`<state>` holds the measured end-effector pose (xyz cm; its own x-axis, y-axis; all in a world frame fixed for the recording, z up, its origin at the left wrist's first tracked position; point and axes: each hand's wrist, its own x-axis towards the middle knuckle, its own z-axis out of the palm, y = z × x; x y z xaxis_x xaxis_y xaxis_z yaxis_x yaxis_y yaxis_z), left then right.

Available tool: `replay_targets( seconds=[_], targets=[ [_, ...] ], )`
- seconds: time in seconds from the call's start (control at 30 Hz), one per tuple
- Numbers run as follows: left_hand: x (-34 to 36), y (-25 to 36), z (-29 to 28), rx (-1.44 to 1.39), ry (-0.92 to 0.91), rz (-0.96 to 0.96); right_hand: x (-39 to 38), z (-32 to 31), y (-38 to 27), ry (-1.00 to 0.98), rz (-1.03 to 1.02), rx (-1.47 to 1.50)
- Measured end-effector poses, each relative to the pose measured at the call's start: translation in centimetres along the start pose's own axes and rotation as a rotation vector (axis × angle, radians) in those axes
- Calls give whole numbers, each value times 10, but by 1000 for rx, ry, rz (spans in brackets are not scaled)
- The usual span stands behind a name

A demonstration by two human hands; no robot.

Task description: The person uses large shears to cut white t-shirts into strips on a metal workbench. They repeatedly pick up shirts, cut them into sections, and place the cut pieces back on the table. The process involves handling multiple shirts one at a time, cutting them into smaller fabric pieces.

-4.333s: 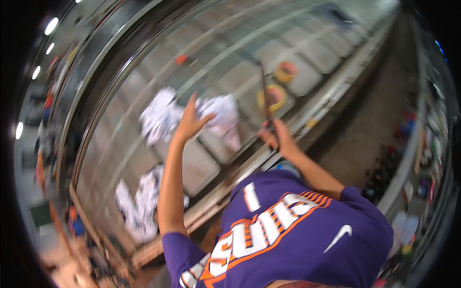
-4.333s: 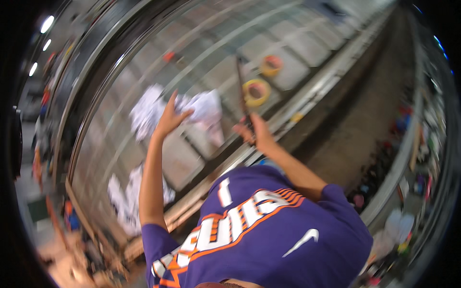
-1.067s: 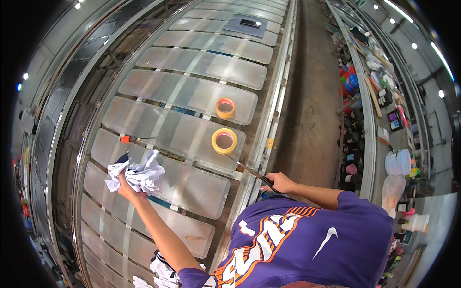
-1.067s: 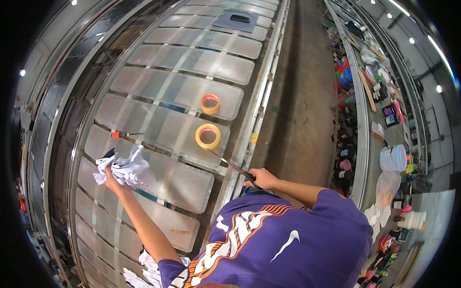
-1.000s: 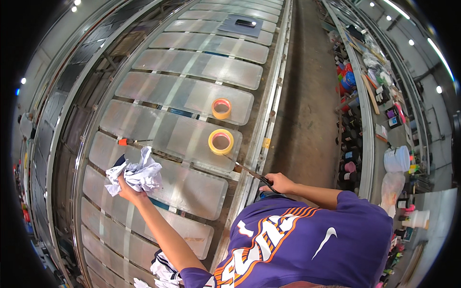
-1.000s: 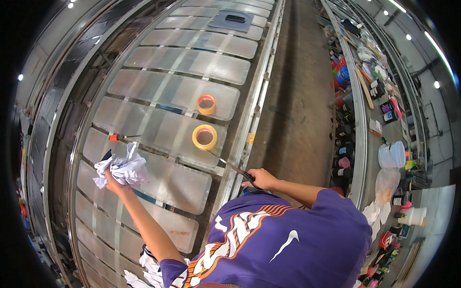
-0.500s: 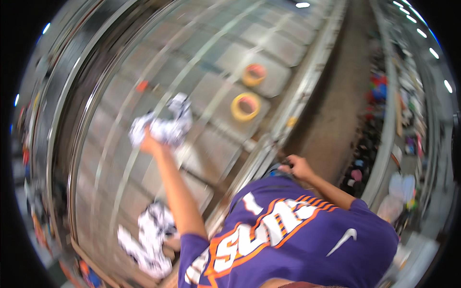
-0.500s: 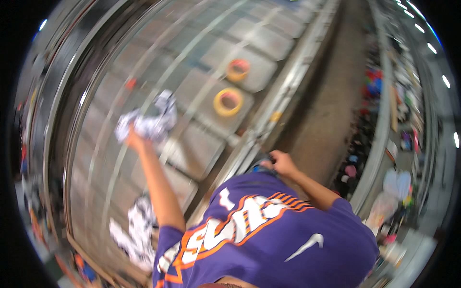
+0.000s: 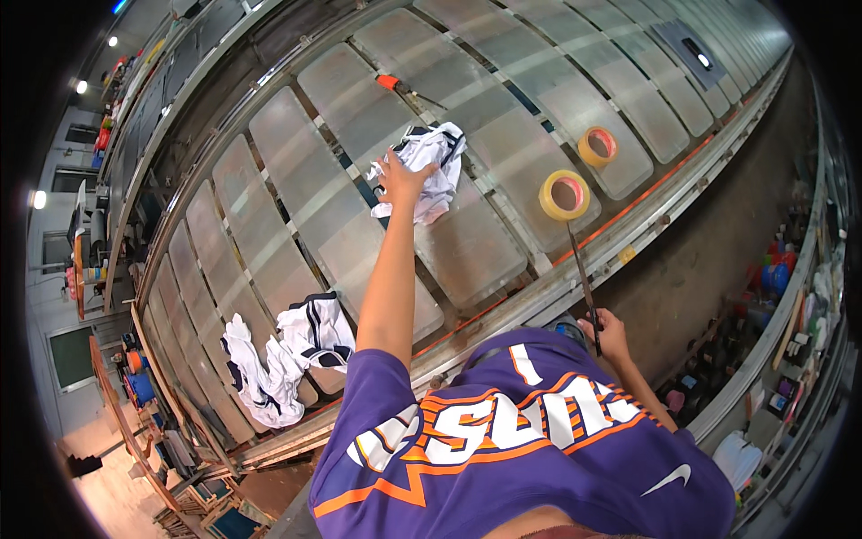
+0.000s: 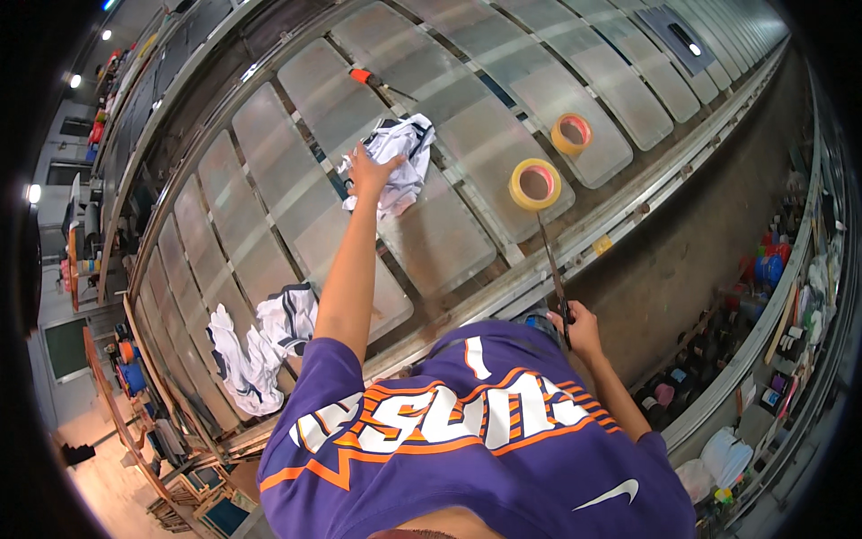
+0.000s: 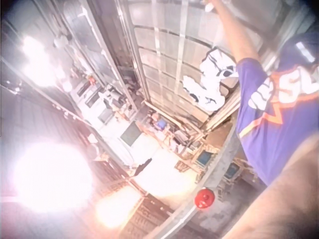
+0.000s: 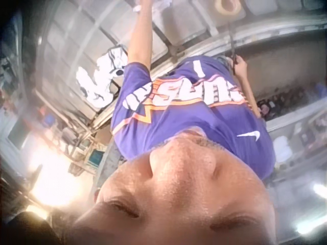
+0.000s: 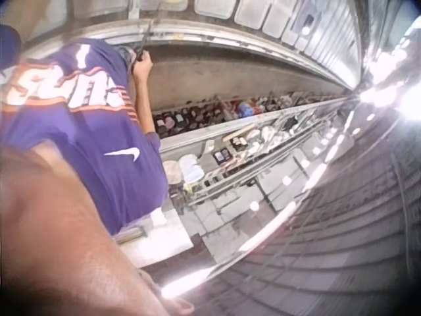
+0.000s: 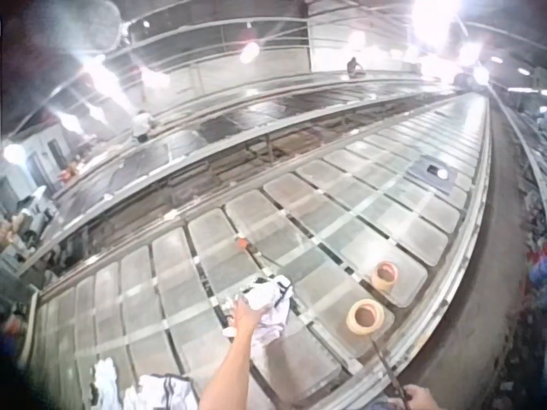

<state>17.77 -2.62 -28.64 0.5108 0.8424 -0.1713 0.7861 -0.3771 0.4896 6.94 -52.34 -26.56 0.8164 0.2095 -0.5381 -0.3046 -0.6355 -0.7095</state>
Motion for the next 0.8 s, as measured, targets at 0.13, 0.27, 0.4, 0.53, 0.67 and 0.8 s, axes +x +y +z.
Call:
replay_targets(
  seconds=[0.13, 0.27, 0.4, 0.53, 0.67, 0.8],
  targets=[
    [-4, 21, -13, 36, 159, 178, -4, 0, 1, 35, 3, 15],
    [2, 29, -1, 250, 381, 516, 0, 3, 11, 26, 11, 16],
    [1, 47, 30, 310, 239, 868, 5, -11, -4, 55, -52, -165],
    [14, 49, 49, 391, 142, 809, -2, -16, -4, 81, -104, -138],
    [14, 75, 16, -235, 188, 672, -7, -16, 5, 49, -76, -110],
    [12, 81, -67, -1028, -44, 479, -4, -7, 28, 102, -149, -94]
  ],
)
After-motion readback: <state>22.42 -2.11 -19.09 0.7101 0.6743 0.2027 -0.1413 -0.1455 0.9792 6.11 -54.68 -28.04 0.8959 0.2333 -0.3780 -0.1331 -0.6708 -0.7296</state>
